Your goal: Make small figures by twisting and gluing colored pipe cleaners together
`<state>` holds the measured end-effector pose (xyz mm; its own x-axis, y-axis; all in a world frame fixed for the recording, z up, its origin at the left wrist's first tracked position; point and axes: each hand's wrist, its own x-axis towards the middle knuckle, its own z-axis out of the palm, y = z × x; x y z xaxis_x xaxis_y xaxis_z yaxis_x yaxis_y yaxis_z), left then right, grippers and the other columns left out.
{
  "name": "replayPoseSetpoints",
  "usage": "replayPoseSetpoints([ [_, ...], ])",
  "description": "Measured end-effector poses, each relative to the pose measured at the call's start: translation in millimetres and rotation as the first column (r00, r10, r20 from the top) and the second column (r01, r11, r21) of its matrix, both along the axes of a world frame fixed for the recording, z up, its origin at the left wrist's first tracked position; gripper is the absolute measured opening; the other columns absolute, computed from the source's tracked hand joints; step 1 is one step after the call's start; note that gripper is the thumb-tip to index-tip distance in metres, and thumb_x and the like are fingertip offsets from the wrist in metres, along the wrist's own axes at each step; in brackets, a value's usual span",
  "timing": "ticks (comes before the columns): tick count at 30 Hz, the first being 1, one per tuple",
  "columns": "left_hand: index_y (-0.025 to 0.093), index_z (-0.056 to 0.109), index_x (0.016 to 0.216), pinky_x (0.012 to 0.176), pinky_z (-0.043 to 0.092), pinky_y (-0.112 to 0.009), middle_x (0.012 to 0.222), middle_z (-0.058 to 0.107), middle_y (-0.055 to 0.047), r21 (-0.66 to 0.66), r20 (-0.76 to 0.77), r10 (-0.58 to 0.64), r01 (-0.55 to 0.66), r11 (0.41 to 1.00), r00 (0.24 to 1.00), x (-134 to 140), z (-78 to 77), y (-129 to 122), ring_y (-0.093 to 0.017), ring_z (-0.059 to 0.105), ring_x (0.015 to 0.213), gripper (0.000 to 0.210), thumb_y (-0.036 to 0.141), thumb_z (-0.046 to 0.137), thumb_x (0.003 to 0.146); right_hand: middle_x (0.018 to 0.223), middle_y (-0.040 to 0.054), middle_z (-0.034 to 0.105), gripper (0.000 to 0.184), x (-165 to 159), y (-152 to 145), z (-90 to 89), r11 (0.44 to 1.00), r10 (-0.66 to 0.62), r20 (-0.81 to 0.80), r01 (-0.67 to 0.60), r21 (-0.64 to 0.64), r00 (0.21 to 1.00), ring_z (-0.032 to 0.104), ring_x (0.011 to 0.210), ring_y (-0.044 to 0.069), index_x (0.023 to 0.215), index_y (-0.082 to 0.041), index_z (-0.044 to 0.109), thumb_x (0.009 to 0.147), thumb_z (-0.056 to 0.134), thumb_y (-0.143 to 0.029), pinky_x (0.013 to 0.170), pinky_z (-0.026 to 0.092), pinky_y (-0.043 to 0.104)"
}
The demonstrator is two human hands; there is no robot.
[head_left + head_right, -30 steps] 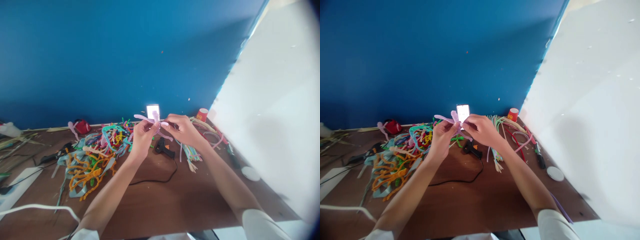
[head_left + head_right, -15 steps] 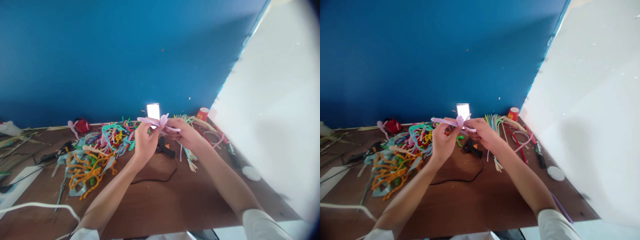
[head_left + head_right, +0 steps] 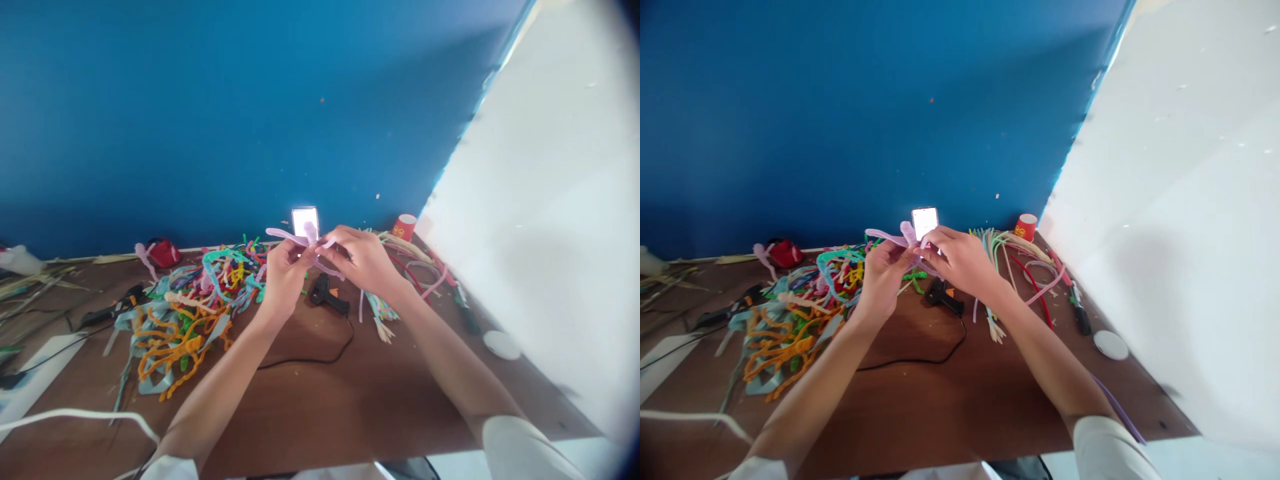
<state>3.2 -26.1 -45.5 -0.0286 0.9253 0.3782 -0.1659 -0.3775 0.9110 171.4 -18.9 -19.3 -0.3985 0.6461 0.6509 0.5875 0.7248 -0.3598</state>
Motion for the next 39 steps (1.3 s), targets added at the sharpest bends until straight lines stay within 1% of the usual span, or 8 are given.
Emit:
replayPoseSetpoints([
  [7, 0.016, 0.073, 0.093, 0.075, 0.052, -0.028, 0.091, 0.074, -0.006, 0.114, -0.141, 0.101, -0.085, 0.990, 0.985, 0.4, 2.6, -5.0, -0.017, 0.067, 0.080, 0.020, 0.033, 0.074, 0.080, 0.057, -0.0053, 0.037, 0.040, -7.3, -1.0, 2.0, 0.945, -0.005, -0.340, -0.106, -0.309, 0.940, 0.034, 0.054, 0.009, 0.064, -0.019, 0.049, 0.094, 0.056, -0.045, 0.055, 0.024, 0.027],
  [12, 0.017, 0.072, 0.090, 0.073, 0.052, -0.028, 0.086, 0.074, -0.006, 0.164, -0.184, 0.080, -0.050, 0.985, 0.980, 2.6, 11.0, -15.2, -0.018, 0.067, 0.078, 0.015, 0.029, 0.073, 0.082, 0.050, -0.0098, 0.026, 0.042, -7.8, 0.9, 3.3, 0.488, 0.007, -0.677, -0.593, -0.640, 0.736, 0.018, 0.045, 0.007, 0.062, -0.020, 0.047, 0.085, 0.064, -0.051, 0.046, 0.013, 0.027],
  [13, 0.017, 0.072, 0.089, 0.073, 0.052, -0.029, 0.085, 0.074, -0.005, 0.151, -0.172, 0.066, -0.040, 0.988, 0.983, 2.6, 11.7, -16.5, -0.018, 0.067, 0.078, 0.015, 0.029, 0.073, 0.082, 0.049, -0.0098, 0.028, 0.041, -6.8, 1.7, 3.5, 0.455, 0.015, -0.690, -0.619, -0.640, 0.724, 0.019, 0.045, 0.007, 0.063, -0.020, 0.049, 0.083, 0.066, -0.050, 0.045, 0.012, 0.027],
  [21, 0.015, 0.069, 0.080, 0.065, 0.049, -0.023, 0.071, 0.064, 0.000, -0.089, 0.097, -0.054, 0.062, 0.994, 0.994, 3.4, 5.3, -5.3, -0.009, 0.056, 0.064, 0.022, 0.036, 0.078, 0.077, 0.072, -0.0041, 0.054, 0.015, 10.0, 5.4, 6.5, 0.922, 0.148, -0.413, -0.276, -0.270, 0.898, 0.046, 0.061, 0.009, 0.098, -0.021, 0.061, 0.086, 0.066, -0.029, 0.057, 0.036, 0.025],
  [28, 0.014, 0.065, 0.073, 0.065, 0.049, -0.020, 0.069, 0.062, 0.001, -0.206, 0.225, -0.146, 0.194, 0.959, 0.963, 5.1, 4.8, -0.8, -0.006, 0.055, 0.062, 0.027, 0.037, 0.080, 0.075, 0.095, 0.0049, 0.067, 0.015, 15.7, 13.8, 2.6, 0.974, 0.226, -0.111, -0.227, 0.004, 0.968, 0.061, 0.085, 0.017, 0.099, -0.022, 0.070, 0.094, 0.060, -0.032, 0.077, 0.043, 0.030],
  [33, 0.016, 0.070, 0.082, 0.068, 0.051, -0.024, 0.074, 0.066, -0.001, -0.109, 0.120, -0.077, 0.090, 0.990, 0.990, 3.7, 3.1, -2.2, -0.010, 0.059, 0.066, 0.022, 0.036, 0.078, 0.078, 0.068, -0.0003, 0.055, 0.032, 0.9, 11.4, -6.2, 0.978, 0.092, -0.271, -0.138, -0.154, 0.958, 0.049, 0.063, 0.012, 0.070, -0.019, 0.059, 0.094, 0.057, -0.039, 0.062, 0.036, 0.028],
  [35, 0.018, 0.073, 0.085, 0.073, 0.051, -0.027, 0.082, 0.070, -0.004, 0.038, -0.027, 0.046, -0.045, 0.998, 0.999, 2.4, 5.2, -5.3, -0.014, 0.063, 0.074, 0.017, 0.033, 0.076, 0.079, 0.056, -0.0044, 0.044, 0.038, -6.8, 6.6, -6.8, 0.881, 0.076, -0.478, -0.283, -0.379, 0.875, 0.040, 0.052, 0.010, 0.064, -0.019, 0.052, 0.093, 0.056, -0.044, 0.053, 0.030, 0.026],
  [39, 0.022, 0.076, 0.082, 0.085, 0.049, -0.030, 0.092, 0.072, -0.005, 0.373, -0.255, 0.298, -0.191, 0.908, 0.920, 1.7, 10.9, -12.9, -0.019, 0.064, 0.091, 0.003, 0.023, 0.073, 0.081, 0.056, -0.0084, 0.030, 0.040, -14.8, 1.1, -4.9, 0.519, -0.045, -0.737, -0.615, -0.594, 0.674, 0.020, 0.046, 0.006, 0.061, -0.020, 0.044, 0.085, 0.065, -0.046, 0.044, 0.014, 0.026],
])
